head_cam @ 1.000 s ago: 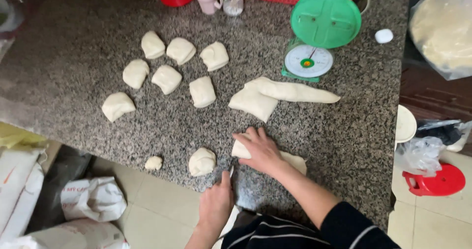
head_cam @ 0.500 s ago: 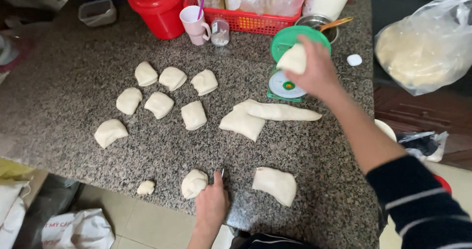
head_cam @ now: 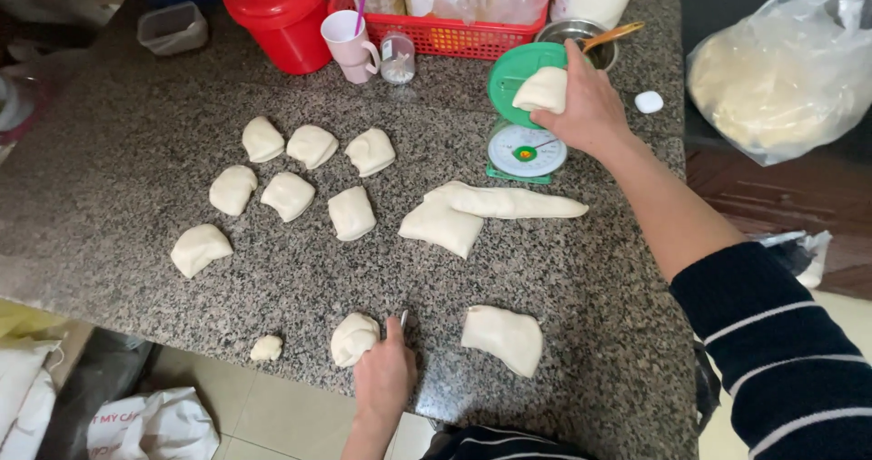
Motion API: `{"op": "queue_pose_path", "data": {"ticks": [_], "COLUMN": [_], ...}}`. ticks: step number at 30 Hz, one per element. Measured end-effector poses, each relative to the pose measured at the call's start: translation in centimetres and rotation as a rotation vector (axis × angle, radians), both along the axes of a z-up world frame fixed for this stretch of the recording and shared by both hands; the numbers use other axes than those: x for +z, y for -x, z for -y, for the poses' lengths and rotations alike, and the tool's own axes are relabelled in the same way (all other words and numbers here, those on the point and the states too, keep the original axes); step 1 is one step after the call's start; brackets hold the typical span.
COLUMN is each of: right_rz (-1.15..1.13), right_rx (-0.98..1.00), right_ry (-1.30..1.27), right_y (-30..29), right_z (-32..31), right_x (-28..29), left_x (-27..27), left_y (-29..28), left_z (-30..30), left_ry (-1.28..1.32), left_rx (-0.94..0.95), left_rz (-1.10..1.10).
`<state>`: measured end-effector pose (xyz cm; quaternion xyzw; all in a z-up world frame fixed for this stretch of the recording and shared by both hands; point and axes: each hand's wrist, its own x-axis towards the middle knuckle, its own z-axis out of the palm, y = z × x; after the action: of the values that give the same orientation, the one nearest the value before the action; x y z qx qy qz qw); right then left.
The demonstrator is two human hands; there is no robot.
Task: The person cuts a large piece of dough into smaller portions using a bench scraper and weighs them on a scale. They then retrieve metal loaf pans from the floor, place them on the counter, and begin shaping the dough portions into logs before placing them into the pans.
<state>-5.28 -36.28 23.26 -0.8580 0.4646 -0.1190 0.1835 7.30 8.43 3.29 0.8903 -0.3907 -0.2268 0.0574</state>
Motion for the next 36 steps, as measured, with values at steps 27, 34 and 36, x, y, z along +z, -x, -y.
{"op": "queue_pose_path", "data": {"ticks": [27,34,36], "right_rz": [0.551,0.325,0.128], "right_rx": [0.141,0.431,0.539], "right_ry": [-0.243,-0.393,-0.513], "right_y": [4.8,-3.5,-4.9], "right_z": [-21.2,-31.2,-33.6], "right_x": [-22.4,-24.2,-21.5], "left_x": [0.8,6.0,5.9], "left_y": [-0.1,-3.8,-3.7], "left_z": [-5.7,-6.9,-5.7], "left_ry": [0.1,0.119,0.105], "left_rx": [0.05,0.261,0.162], "left_rz": [-0.071,0.027,0.012]}}
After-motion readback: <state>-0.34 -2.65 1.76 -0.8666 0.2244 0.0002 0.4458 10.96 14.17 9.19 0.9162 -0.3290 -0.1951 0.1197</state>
